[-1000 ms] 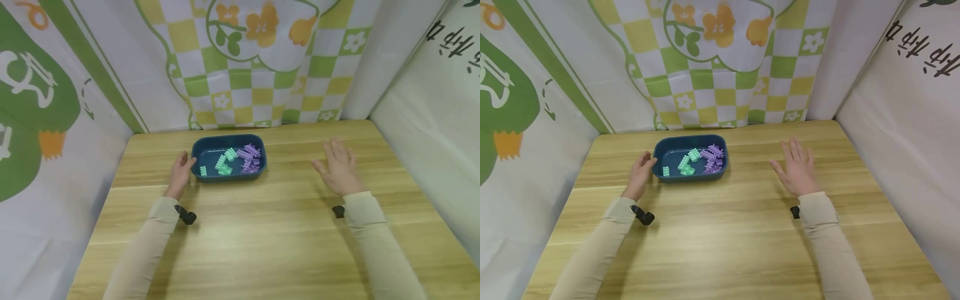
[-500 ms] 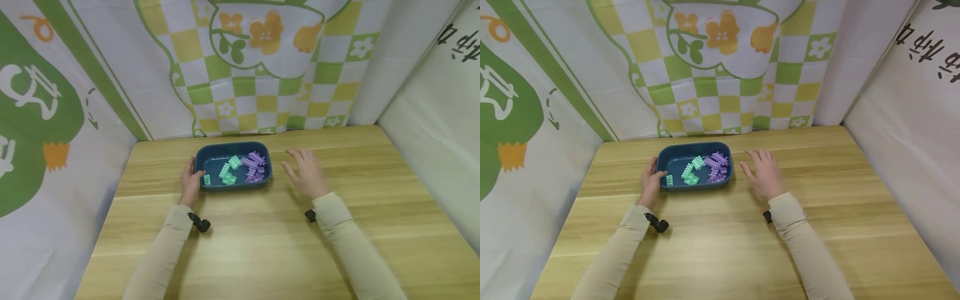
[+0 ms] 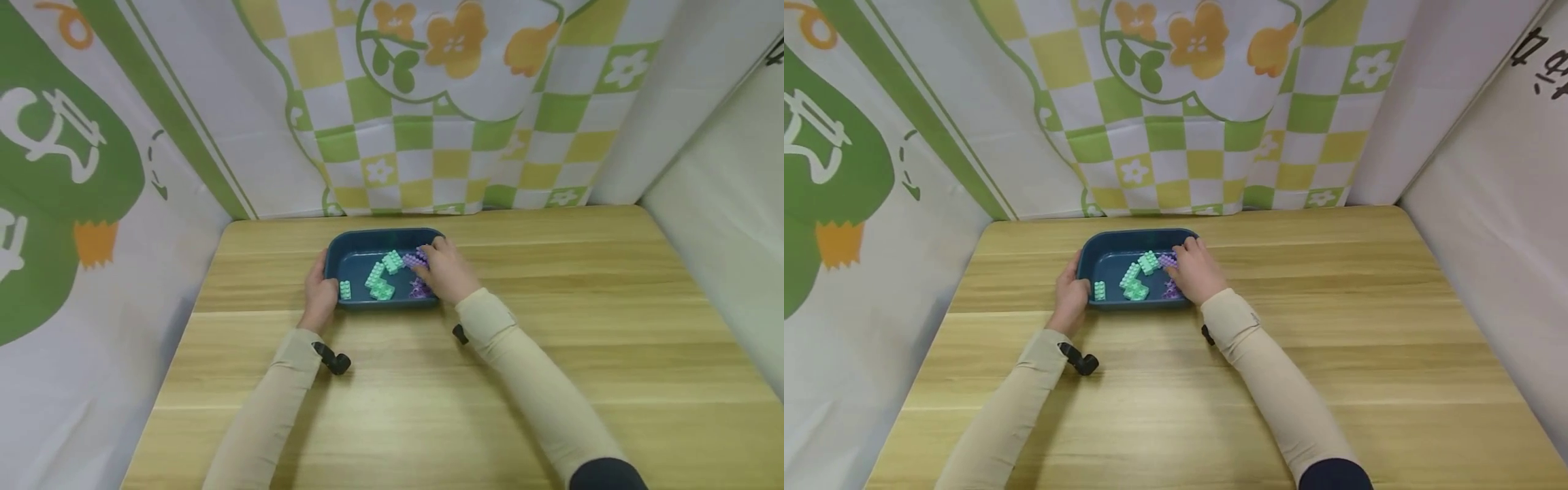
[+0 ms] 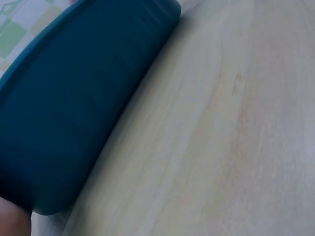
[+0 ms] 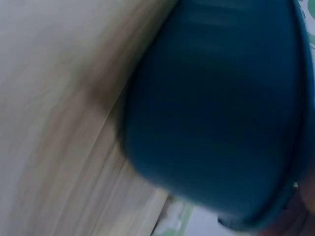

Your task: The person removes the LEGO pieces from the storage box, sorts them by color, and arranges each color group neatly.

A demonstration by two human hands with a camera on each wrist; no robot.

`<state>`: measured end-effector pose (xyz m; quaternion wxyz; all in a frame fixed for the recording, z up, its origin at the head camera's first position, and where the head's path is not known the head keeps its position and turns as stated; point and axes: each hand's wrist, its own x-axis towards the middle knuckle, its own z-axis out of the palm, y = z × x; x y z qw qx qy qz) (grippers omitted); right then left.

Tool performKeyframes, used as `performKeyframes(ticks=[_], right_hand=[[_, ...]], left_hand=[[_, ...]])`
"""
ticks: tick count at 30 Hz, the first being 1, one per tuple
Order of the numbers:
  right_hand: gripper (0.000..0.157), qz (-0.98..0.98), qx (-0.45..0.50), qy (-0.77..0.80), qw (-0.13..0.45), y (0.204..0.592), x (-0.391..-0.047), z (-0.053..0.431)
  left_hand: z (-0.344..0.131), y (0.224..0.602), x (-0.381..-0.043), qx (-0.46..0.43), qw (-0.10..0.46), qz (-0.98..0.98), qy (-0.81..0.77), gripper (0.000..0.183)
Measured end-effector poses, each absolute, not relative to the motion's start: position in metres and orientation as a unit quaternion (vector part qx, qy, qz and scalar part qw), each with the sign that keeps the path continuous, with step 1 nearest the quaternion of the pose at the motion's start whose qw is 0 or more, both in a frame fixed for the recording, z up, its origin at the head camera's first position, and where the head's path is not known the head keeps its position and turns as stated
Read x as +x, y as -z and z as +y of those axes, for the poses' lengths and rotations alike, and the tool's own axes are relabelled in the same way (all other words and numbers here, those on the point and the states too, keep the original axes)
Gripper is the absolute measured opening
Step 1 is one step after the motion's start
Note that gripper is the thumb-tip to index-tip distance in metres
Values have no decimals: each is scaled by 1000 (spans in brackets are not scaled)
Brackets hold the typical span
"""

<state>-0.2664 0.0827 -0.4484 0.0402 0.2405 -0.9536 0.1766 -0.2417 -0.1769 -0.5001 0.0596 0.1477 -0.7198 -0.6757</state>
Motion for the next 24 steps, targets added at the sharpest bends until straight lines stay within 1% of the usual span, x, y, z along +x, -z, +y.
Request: performKeyframes(ticks=[3,4,6,9,11,15,24], right_hand=[[47,-961,220,-164,25,456,-271,75],[47,-963,214,-160,28,460,-272,73],[46,-966,204,-152,39,466,-273,70],[39,-967,201,-140,66,471,-274,67],[34,-966,207,-132,84,472,-277,66],[30,-964,216,-113,102,471,-280,64],[30,-970,204,-108,75,472,-282,60]], left_hand=[[-175,503,-241,148,66,-725,669,79],[-174,503,-240,149,69,-726,668,79],[-172,504,-239,152,74,-727,666,78],[-170,502,-240,158,77,-724,667,78],[-170,500,-241,159,79,-721,669,78],[-170,497,-244,158,88,-717,673,77],[-172,502,-246,169,89,-711,677,77]])
